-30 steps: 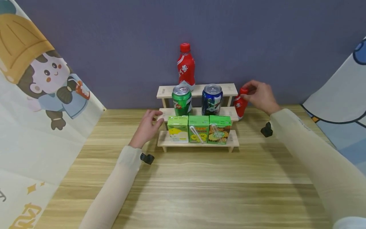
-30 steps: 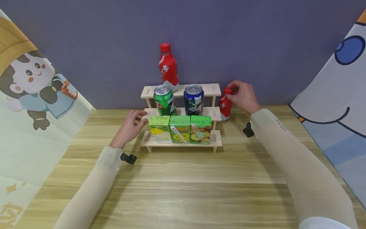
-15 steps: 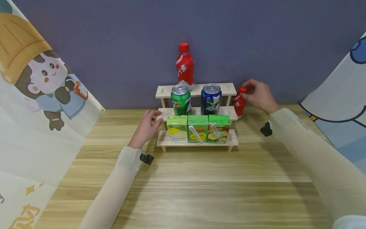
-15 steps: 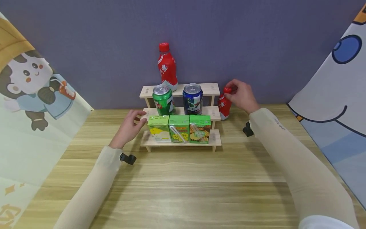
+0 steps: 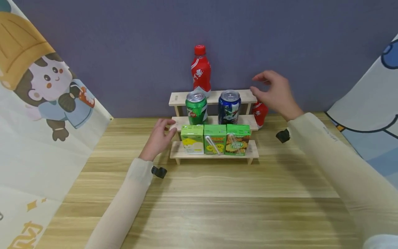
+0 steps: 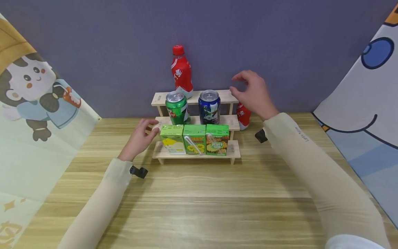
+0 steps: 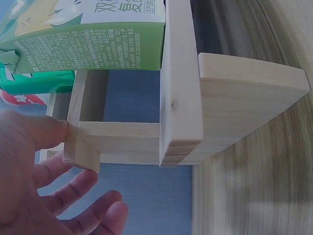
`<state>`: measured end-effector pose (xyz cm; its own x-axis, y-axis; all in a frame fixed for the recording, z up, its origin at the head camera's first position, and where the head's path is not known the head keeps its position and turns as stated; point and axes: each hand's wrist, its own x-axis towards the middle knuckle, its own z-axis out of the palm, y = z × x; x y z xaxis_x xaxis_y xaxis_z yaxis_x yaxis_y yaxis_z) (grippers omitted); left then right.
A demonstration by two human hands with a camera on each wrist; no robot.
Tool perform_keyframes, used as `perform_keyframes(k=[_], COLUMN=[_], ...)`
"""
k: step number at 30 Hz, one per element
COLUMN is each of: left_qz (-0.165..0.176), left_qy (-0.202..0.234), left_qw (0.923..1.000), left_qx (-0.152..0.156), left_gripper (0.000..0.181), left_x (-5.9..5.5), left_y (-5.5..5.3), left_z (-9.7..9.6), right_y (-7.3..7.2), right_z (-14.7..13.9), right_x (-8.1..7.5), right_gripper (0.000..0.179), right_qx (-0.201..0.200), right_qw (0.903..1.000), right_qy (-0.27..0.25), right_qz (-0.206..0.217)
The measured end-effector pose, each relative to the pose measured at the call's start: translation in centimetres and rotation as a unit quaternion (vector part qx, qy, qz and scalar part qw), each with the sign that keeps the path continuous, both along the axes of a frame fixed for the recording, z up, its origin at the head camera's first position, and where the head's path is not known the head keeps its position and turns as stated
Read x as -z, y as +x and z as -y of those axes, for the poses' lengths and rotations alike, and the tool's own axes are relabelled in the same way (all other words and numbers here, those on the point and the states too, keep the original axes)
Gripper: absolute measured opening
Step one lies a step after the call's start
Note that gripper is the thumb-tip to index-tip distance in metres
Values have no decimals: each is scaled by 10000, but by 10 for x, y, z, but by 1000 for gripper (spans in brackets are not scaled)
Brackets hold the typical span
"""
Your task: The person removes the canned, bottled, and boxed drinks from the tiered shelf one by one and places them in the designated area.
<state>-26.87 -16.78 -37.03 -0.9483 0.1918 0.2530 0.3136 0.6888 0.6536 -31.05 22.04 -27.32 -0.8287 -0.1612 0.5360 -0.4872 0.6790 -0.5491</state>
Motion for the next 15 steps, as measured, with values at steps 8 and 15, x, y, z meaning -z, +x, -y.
perform_keyframes(k=[8, 15], left_qz=[65, 110], left_qy=[-103, -147], left_qw=[9999, 9998], left_qx=[-48, -109], left_gripper=[37, 37], left_x=[0, 0], left_y=[1, 1], left_z=[1, 1], right_y=[10, 8], right_z=[41, 71], right_x=[-32, -59], right_gripper=[27, 34], right_qx=[-599, -661], right_qw=[9961, 9960], right_qy=[103, 349], right_qz=[-640, -487])
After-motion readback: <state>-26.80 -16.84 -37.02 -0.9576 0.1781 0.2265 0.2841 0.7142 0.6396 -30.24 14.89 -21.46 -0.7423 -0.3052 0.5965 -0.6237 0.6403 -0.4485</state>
